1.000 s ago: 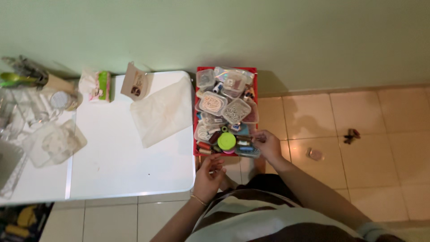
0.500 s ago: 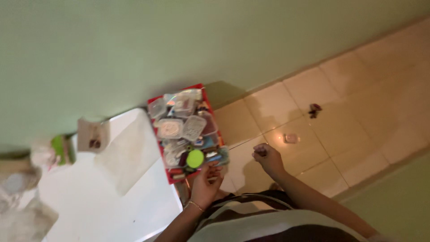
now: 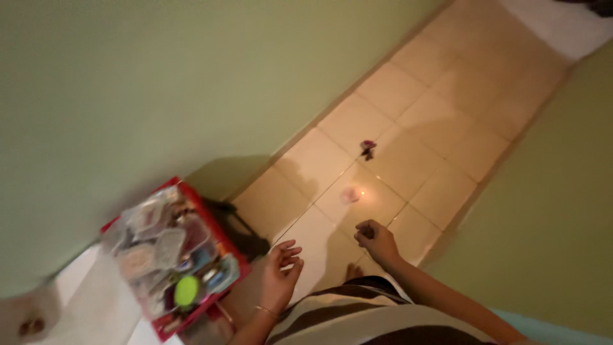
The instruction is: The person picks up several small tubes and containers from the floor by hand and places them into a red plastic crate.
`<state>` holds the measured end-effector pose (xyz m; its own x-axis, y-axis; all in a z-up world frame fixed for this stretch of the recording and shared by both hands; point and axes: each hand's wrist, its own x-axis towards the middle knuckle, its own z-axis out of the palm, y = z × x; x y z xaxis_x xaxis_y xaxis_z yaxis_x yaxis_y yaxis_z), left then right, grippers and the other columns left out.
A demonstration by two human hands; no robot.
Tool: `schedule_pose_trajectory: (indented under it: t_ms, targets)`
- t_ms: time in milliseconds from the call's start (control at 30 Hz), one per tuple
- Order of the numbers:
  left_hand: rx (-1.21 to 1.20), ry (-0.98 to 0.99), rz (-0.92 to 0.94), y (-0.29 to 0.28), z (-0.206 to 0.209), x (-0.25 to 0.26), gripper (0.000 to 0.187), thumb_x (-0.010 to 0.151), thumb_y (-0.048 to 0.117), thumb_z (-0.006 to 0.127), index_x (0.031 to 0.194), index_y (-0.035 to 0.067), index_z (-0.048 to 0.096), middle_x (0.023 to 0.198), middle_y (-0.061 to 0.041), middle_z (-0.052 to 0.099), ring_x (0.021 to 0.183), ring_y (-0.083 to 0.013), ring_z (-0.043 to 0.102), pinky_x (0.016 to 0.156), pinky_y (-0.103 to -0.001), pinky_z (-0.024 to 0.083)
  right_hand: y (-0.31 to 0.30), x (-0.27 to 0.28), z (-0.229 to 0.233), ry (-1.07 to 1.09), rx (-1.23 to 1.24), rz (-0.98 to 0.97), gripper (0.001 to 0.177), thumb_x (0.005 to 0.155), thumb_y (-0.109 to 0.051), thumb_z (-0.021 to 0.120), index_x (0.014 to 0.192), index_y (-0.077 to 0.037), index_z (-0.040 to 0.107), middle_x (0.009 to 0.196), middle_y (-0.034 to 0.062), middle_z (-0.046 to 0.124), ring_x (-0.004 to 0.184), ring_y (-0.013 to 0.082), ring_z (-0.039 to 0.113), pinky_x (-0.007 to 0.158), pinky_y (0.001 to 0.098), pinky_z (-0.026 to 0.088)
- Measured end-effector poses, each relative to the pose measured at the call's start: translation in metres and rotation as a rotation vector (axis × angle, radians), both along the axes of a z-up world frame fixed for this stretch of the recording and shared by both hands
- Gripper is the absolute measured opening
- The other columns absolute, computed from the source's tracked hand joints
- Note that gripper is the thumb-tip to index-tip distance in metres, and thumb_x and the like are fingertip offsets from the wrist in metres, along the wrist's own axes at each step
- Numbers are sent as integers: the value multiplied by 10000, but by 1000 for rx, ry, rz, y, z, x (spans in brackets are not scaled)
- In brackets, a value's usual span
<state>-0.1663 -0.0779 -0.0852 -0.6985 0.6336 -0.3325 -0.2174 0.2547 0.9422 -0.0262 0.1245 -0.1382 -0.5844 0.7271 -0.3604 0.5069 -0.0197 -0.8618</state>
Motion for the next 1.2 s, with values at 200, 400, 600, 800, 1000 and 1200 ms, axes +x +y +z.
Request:
schedule_pose_trajectory:
  t_ms: [200, 400, 600, 800, 1000, 1200]
  targets:
    - [-28, -36, -46, 64, 3, 27, 370, 725, 54, 589, 1080, 90, 491, 963, -51, 612, 827, -123, 565, 684, -269, 474, 63, 49, -6, -42, 6, -72, 212, 721, -109, 626, 904, -18, 573, 709, 56, 605, 597, 115, 576, 556, 249, 474]
    - [-42, 7, -108, 122, 3, 45, 364, 721, 67, 599, 1071, 95, 504, 951, -46, 621, 820, -115, 577, 679, -254, 469, 115, 80, -10, 3, 9, -172, 196, 719, -88, 621, 894, -15, 573, 697, 52, 587, 595, 114, 567, 548, 246, 476]
    - [-30, -27, -174, 167, 3, 47, 356, 728, 58, 589, 1073, 72, 500, 963, -58, 613, 839, -113, 565, 692, -253, 459, 145, 100, -8, 69, -28, -267, 188, 724, -76, 612, 895, -8, 575, 697, 56, 588, 600, 118, 563, 543, 249, 471]
    - [91, -67, -263, 206, -24, 30, 384, 717, 25, 592, 1087, 55, 493, 955, -80, 597, 818, -118, 545, 733, -249, 464, 166, 104, -13, 66, -53, -384, 197, 721, -70, 606, 903, 1, 573, 714, 58, 593, 625, 116, 572, 565, 250, 494]
    - [97, -41, -343, 259, -51, 0, 387, 719, 20, 599, 1085, 48, 479, 947, -76, 587, 799, -120, 551, 730, -235, 456, 199, 90, -26, 40, -46, -437, 209, 721, -77, 610, 911, 5, 576, 708, 60, 594, 626, 122, 572, 579, 248, 508]
    - [112, -31, -394, 329, -65, -45, 348, 726, 22, 595, 1060, 37, 498, 939, -81, 590, 848, -110, 570, 729, -229, 481, 246, 56, -38, -22, -51, -488, 216, 726, -68, 615, 925, 6, 574, 703, 75, 586, 621, 141, 556, 580, 271, 485]
